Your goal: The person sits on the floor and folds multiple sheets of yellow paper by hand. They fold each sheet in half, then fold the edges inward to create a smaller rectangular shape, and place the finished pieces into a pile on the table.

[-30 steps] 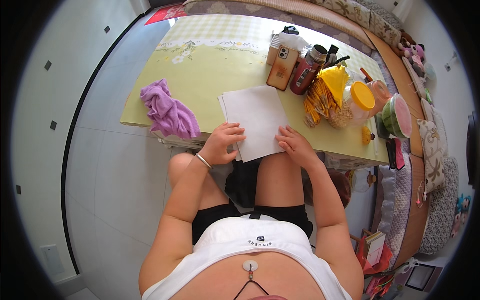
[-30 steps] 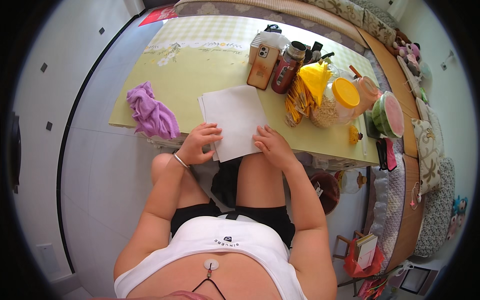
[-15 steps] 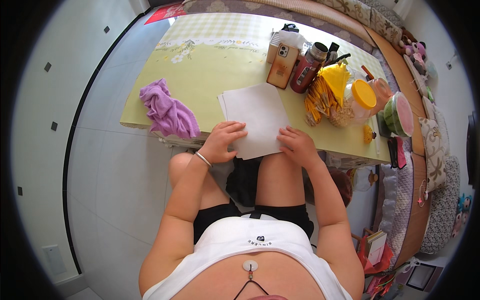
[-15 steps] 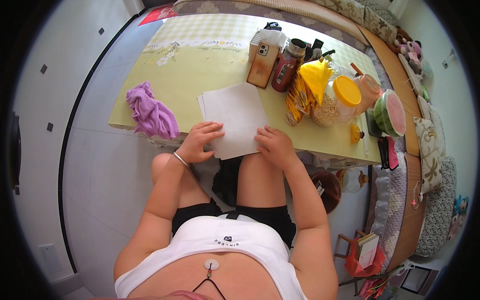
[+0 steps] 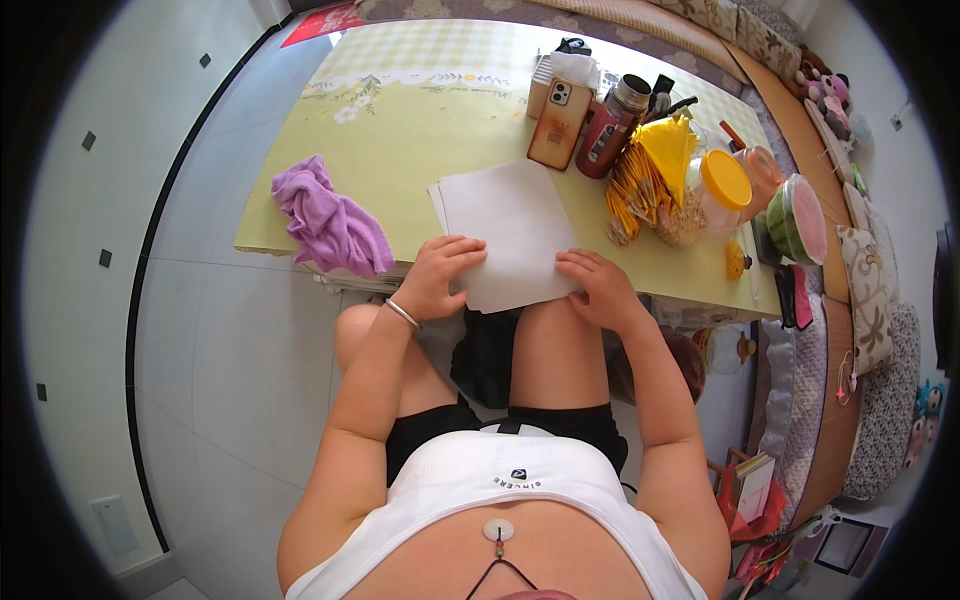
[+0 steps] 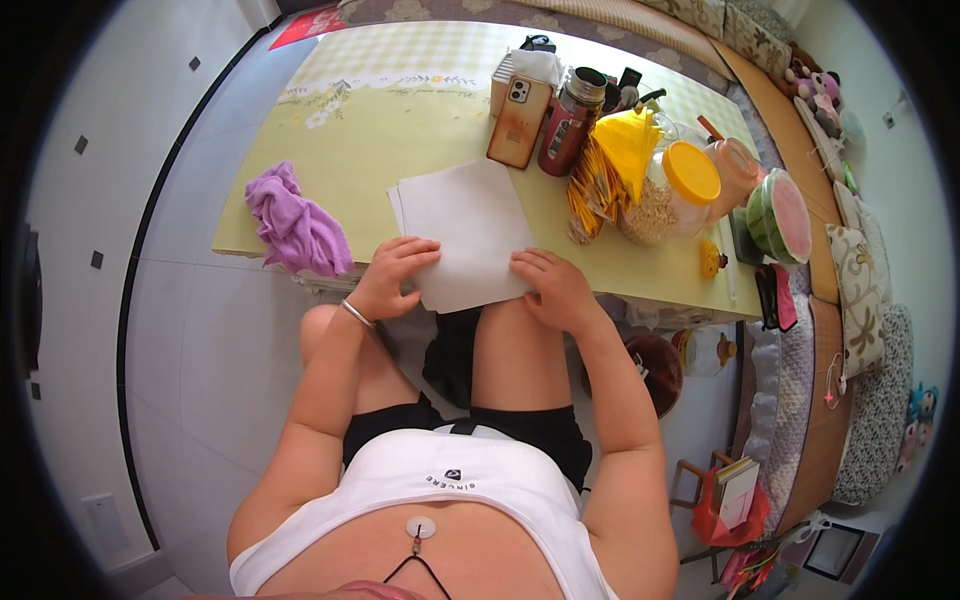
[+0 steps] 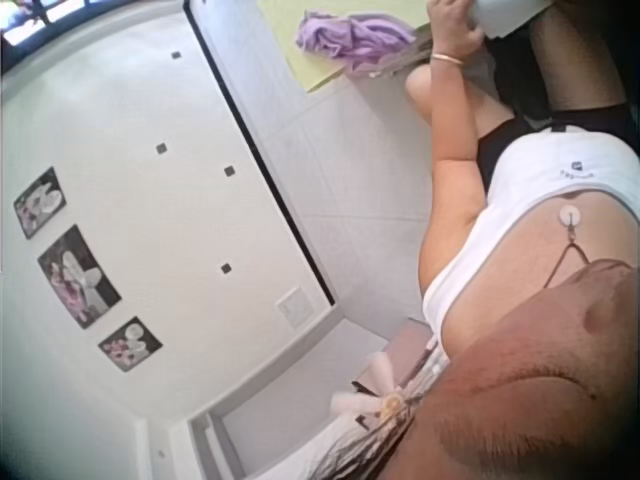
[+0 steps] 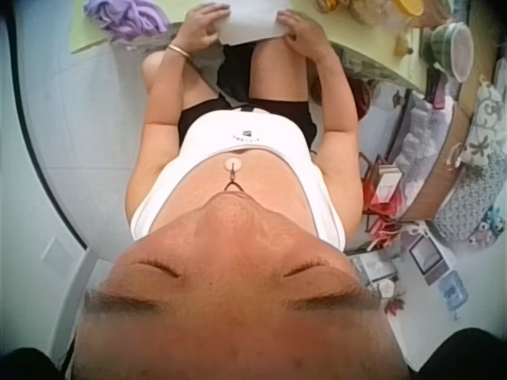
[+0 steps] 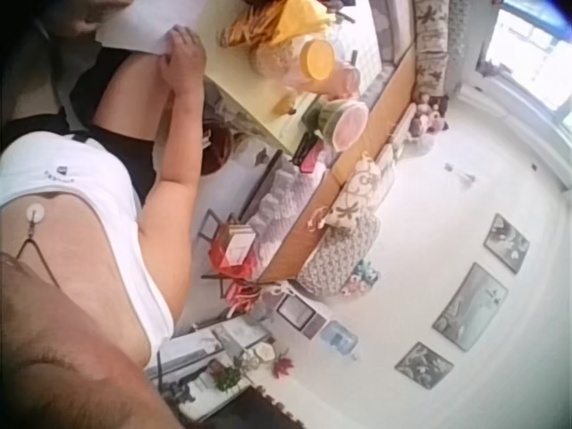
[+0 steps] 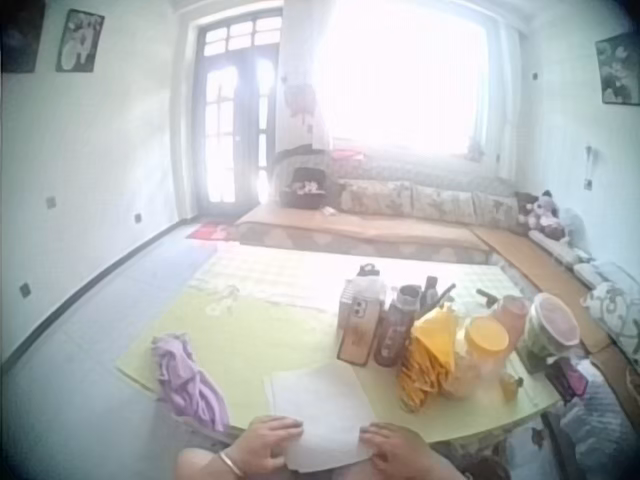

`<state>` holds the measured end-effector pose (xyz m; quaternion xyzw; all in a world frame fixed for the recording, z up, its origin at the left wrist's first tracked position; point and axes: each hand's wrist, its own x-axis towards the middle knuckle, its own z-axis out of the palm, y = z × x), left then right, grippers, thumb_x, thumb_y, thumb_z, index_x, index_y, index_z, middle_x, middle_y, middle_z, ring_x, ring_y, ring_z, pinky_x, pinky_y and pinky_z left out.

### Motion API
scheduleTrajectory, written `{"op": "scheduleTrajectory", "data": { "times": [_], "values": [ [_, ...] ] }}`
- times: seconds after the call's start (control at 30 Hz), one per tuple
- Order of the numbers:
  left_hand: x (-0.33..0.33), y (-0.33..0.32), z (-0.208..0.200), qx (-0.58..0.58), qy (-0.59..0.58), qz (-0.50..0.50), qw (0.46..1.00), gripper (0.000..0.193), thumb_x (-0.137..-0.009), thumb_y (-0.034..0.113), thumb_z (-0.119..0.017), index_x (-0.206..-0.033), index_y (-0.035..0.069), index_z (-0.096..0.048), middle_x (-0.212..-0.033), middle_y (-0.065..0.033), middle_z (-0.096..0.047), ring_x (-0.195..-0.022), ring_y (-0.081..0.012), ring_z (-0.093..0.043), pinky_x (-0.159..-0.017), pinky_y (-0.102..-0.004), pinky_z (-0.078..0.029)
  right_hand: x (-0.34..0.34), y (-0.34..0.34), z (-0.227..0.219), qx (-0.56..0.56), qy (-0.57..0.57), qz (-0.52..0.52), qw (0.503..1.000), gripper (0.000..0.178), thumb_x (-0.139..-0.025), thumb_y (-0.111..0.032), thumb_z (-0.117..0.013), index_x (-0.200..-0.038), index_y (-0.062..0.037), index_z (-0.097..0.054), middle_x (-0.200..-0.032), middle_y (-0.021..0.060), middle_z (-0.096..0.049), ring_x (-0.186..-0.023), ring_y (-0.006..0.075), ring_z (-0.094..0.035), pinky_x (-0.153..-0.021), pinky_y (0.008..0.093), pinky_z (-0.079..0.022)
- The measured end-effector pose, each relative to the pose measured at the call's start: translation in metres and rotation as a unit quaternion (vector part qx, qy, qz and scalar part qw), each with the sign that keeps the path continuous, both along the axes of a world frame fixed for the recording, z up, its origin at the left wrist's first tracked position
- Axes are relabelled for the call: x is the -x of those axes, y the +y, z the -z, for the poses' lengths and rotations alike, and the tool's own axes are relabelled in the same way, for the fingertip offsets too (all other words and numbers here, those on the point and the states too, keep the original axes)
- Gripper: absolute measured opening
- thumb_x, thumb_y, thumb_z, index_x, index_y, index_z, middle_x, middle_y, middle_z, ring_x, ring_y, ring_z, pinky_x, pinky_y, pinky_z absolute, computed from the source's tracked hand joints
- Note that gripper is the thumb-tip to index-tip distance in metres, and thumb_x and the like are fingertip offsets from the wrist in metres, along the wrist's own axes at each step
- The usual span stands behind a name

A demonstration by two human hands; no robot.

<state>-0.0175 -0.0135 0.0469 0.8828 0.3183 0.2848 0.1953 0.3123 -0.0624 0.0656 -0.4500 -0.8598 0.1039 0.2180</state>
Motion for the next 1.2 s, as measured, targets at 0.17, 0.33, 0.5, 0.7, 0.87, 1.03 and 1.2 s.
{"op": "scheduleTrajectory", "data": {
  "times": [0.17,0.33,0.5,0.7,0.87,1.03,1.2],
  "values": [
    [0.001,0.003,0.005,0.009,0.000,0.001,1.000,0.060,-0.065,0.008,-0.067,-0.125,0.007,-0.065,-0.135,-0.0079,-0.062,-0.129,-0.0304,-0.053,-0.112,-0.0425,-0.034,-0.001,0.001,0.005,-0.019,0.006,0.004,1.000,0.046,-0.073,0.001,-0.066,-0.118,-0.0079,-0.066,-0.129,0.0075,-0.066,-0.125,0.0297,-0.059,-0.101,0.0398,-0.051],
    [0.001,0.004,0.004,0.011,-0.013,-0.001,1.000,0.057,-0.065,0.007,-0.066,-0.122,0.007,-0.066,-0.133,-0.0069,-0.064,-0.128,-0.0293,-0.054,-0.111,-0.0420,-0.036,-0.007,0.003,0.010,0.028,0.098,0.012,0.995,0.033,-0.079,0.001,-0.065,-0.111,-0.0067,-0.069,-0.121,0.0085,-0.070,-0.123,0.0293,-0.061,-0.101,0.0388,-0.051],
    [0.001,0.007,0.003,0.020,-0.030,0.006,0.999,0.053,-0.067,0.010,-0.067,-0.120,0.007,-0.068,-0.131,-0.0067,-0.065,-0.127,-0.0292,-0.054,-0.111,-0.0417,-0.036,-0.015,0.012,0.027,0.127,0.237,0.043,0.962,0.021,-0.089,-0.006,-0.068,-0.110,-0.0056,-0.071,-0.117,0.0109,-0.072,-0.121,0.0272,-0.064,-0.099,0.0364,-0.050],
    [0.005,0.008,0.004,0.059,-0.057,0.019,0.996,0.054,-0.077,0.029,-0.072,-0.126,0.007,-0.067,-0.134,-0.0081,-0.064,-0.129,-0.0292,-0.054,-0.112,-0.0419,-0.035,-0.017,0.020,0.027,0.161,0.267,0.052,0.949,0.019,-0.094,-0.013,-0.067,-0.111,-0.0038,-0.073,-0.113,0.0121,-0.072,-0.109,0.0249,-0.066,-0.095,0.0325,-0.050],
    [0.013,0.020,0.012,0.211,-0.228,0.093,0.946,0.052,-0.092,0.047,-0.065,-0.123,0.005,-0.069,-0.128,-0.0107,-0.068,-0.128,-0.0281,-0.055,-0.111,-0.0415,-0.036,-0.018,0.019,0.034,0.161,0.283,0.067,0.943,0.020,-0.095,-0.013,-0.067,-0.112,-0.0043,-0.073,-0.112,0.0119,-0.071,-0.107,0.0235,-0.066,-0.094,0.0314,-0.050],
    [0.005,0.017,0.024,0.221,-0.210,0.008,0.952,0.052,-0.101,0.048,-0.051,-0.119,0.003,-0.071,-0.122,-0.0115,-0.070,-0.119,-0.0268,-0.059,-0.107,-0.0392,-0.040,-0.017,0.020,0.031,0.172,0.283,0.069,0.941,0.020,-0.096,-0.013,-0.066,-0.112,-0.0047,-0.074,-0.112,0.0118,-0.071,-0.108,0.0229,-0.066,-0.095,0.0309,-0.050],
    [-0.004,0.014,0.017,0.142,-0.203,-0.008,0.969,0.039,-0.100,0.036,-0.058,-0.109,0.000,-0.073,-0.109,-0.0117,-0.073,-0.108,-0.0275,-0.063,-0.100,-0.0383,-0.046,-0.022,0.020,0.038,0.187,0.318,0.054,0.928,0.020,-0.098,-0.014,-0.063,-0.113,-0.0044,-0.073,-0.113,0.0112,-0.071,-0.111,0.0224,-0.065,-0.098,0.0310,-0.048]
  ]
}}
